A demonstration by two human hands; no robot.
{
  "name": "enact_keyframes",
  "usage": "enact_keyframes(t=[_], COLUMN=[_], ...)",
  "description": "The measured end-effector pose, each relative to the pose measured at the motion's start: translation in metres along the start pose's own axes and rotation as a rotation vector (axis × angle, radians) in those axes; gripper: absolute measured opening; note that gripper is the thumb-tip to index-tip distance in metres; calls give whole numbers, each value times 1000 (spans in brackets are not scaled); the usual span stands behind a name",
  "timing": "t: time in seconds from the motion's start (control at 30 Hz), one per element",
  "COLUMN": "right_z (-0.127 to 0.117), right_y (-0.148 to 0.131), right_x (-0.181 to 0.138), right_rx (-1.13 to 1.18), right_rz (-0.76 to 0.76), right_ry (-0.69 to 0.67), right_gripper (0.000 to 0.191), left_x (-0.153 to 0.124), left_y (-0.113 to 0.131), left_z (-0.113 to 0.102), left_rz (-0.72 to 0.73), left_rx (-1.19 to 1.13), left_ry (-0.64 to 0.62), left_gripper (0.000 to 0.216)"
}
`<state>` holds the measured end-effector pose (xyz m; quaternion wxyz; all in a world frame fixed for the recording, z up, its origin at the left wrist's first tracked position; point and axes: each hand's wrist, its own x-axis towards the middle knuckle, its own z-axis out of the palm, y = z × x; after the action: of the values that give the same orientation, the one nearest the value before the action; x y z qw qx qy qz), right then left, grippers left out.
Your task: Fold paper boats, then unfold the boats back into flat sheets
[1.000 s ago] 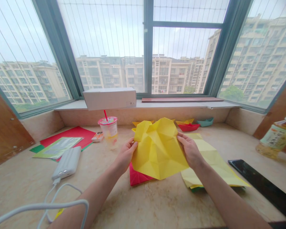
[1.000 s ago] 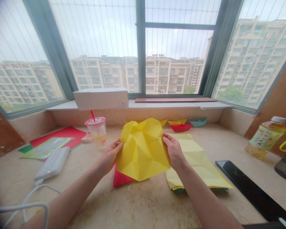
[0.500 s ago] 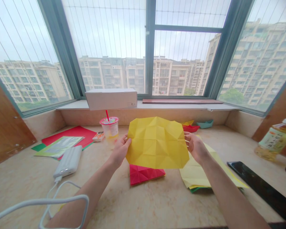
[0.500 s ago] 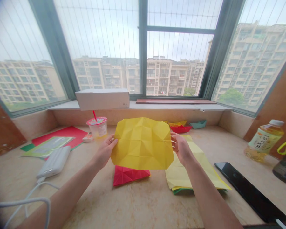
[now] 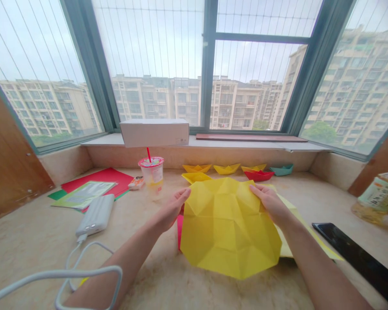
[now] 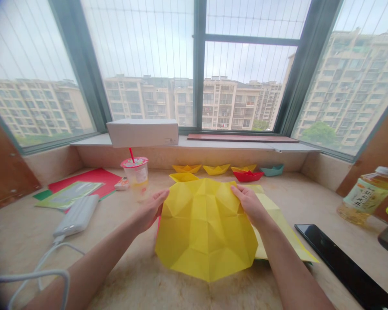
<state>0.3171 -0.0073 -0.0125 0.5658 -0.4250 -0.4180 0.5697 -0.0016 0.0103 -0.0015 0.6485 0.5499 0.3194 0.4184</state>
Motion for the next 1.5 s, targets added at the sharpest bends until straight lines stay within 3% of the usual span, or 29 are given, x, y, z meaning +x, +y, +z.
enact_keyframes(t=[0.3, 0.5, 0.77, 1.07, 1.2, 1.3, 1.5], right_z=[-12, -13, -4, -3, -3, -10, -19], right_y=[-2, -4, -6, 0, 0, -1, -3], right_x=[11, 9, 4, 6, 7, 10, 14], right_rx=[-82, -129, -100, -143, -153, -110, -48], right_rz=[-149, -217, -225, -346, -370, -392, -457], right_ry=[225, 244, 167, 258, 279, 366, 538], right_gripper=[22, 30, 38, 41, 41, 42, 43], left_x=[9, 10, 5, 15, 15, 12, 3], left_y=[-2, 2, 3, -1, -4, -3, -1], left_z=[-8, -12, -10, -19, -21, -17, -7], left_rz=[167, 261, 260, 361, 283, 229, 53], left_rx=[-79, 120, 64, 105, 28, -15, 19], left_ry=[284, 258, 209, 472, 388, 304, -2], left_gripper=[45, 42, 41, 32, 37, 45, 49])
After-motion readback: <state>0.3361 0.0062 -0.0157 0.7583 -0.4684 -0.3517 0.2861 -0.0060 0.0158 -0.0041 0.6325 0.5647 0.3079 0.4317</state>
